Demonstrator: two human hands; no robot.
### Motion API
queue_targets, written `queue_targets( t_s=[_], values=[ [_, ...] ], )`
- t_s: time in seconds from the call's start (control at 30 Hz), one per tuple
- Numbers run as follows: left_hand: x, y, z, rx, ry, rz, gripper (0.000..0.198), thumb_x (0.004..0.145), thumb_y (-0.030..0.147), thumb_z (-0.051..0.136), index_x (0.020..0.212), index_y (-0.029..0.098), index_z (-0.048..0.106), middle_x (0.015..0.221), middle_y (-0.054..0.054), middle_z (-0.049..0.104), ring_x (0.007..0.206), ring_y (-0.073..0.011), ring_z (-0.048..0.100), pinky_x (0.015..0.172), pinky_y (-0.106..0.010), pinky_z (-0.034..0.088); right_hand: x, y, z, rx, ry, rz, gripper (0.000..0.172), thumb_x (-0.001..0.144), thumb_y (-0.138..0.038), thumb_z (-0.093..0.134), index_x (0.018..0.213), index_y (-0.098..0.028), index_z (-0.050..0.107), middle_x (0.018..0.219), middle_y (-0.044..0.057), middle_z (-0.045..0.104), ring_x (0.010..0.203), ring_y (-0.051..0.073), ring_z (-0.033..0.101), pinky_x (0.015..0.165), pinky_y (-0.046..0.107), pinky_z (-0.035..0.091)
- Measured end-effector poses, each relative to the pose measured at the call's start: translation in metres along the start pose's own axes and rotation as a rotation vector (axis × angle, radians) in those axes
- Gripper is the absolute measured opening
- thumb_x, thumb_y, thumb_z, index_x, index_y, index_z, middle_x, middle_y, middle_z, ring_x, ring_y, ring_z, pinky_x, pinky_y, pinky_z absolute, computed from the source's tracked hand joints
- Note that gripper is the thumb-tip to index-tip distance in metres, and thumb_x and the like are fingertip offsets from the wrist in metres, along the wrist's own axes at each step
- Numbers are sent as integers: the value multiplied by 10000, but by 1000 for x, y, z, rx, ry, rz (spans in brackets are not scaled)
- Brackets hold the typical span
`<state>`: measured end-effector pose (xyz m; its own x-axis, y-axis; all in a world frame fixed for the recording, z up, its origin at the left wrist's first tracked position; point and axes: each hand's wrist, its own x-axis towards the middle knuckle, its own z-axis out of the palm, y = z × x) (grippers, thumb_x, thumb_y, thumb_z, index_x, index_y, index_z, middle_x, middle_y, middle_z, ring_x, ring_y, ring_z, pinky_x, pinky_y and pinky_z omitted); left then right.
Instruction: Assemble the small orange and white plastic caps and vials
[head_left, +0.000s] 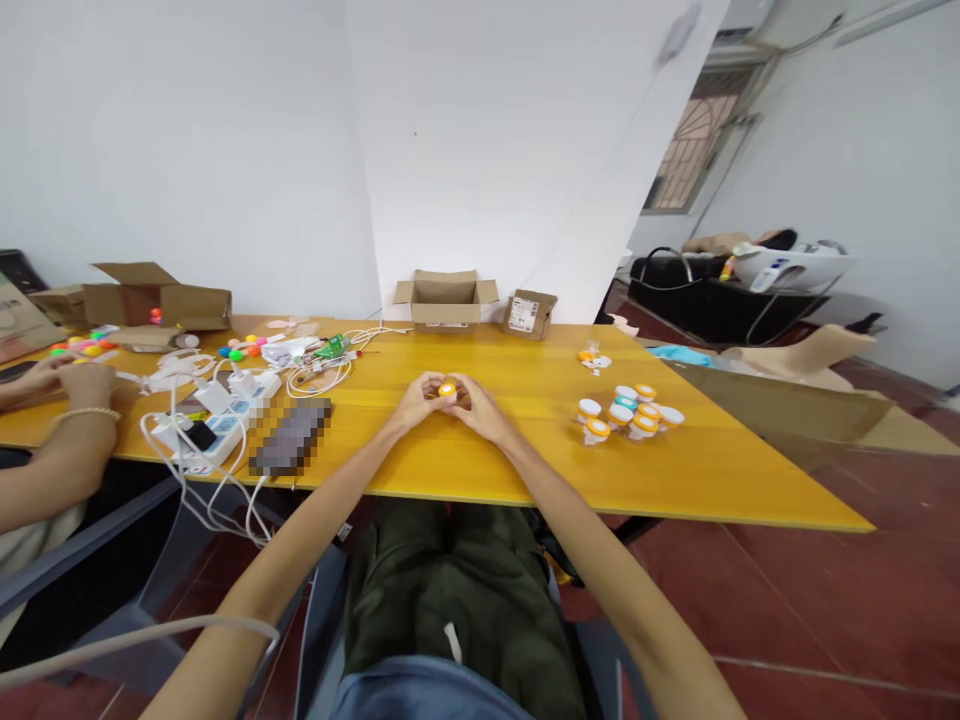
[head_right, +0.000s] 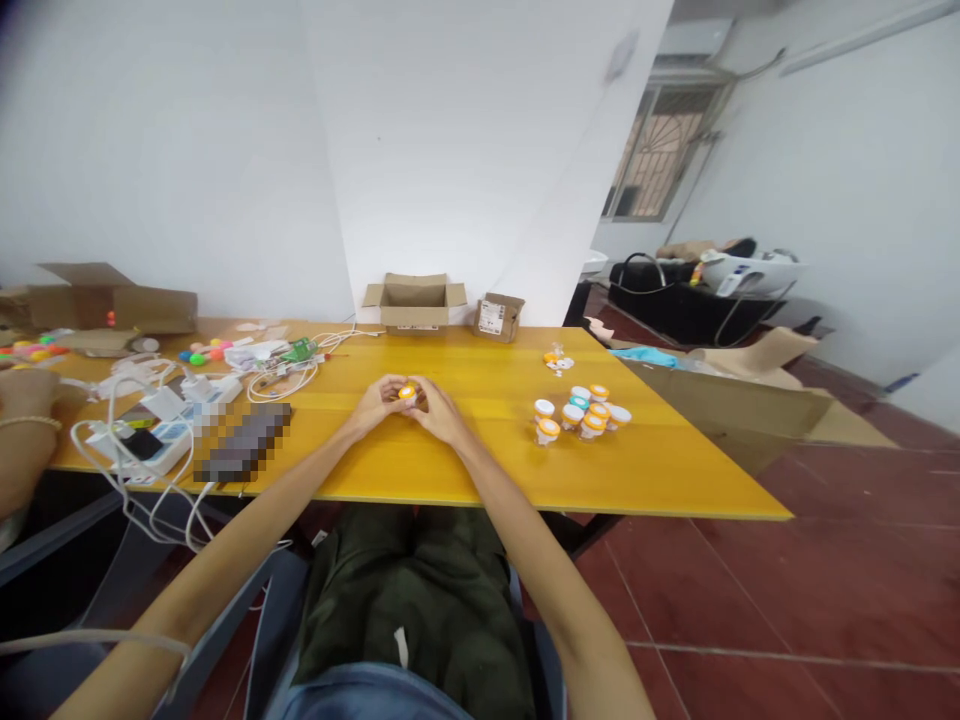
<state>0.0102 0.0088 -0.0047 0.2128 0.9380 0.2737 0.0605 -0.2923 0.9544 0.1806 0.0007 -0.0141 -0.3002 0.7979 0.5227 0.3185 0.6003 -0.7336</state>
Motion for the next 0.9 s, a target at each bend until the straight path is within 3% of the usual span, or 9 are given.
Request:
queue_targets(
  t_s=[0.13, 0.4, 0.67, 0.9],
  values=[
    [-1, 1, 1, 17, -68, -8, 539, 609, 390, 901, 1032, 187, 637, 993, -59, 747, 941, -210, 699, 897, -368, 542, -6, -9, -4, -173, -65, -31, 507, 845, -205, 653, 1339, -299, 590, 1274, 55, 690, 1108, 233, 667, 969, 405, 529],
    [-1, 6, 1, 37, -37, -38, 457, 739, 498, 792, 1041, 194, 632, 970, -46, 712, 949, -199, 682, 902, -342, 515, -49, -14, -29, -530, -64, 45, 378, 908, -268, 620, 1286, -254, 604, 1203, 98, 696, 1030, 239, 674, 921, 384, 527],
    [-1, 5, 3, 52, -42, -26, 374, 727, 483, 794, 943, 201, 677, 932, -43, 713, 948, -206, 665, 922, -340, 498, -99, -22, -78, -1050, 9, -192, 294, 961, -371, 540, 1187, -222, 655, 1178, 159, 674, 1095, 313, 592, 941, 439, 439],
    [-2, 7, 4, 101, -28, 19, 290, 736, 453, 787, 852, 207, 686, 886, -41, 720, 934, -215, 666, 934, -363, 507, -114, -11, -117, -1298, 113, -171, 284, 960, -338, 505, 1152, -199, 661, 1303, 184, 625, 1239, 344, 497, 1026, 485, 338]
  ],
)
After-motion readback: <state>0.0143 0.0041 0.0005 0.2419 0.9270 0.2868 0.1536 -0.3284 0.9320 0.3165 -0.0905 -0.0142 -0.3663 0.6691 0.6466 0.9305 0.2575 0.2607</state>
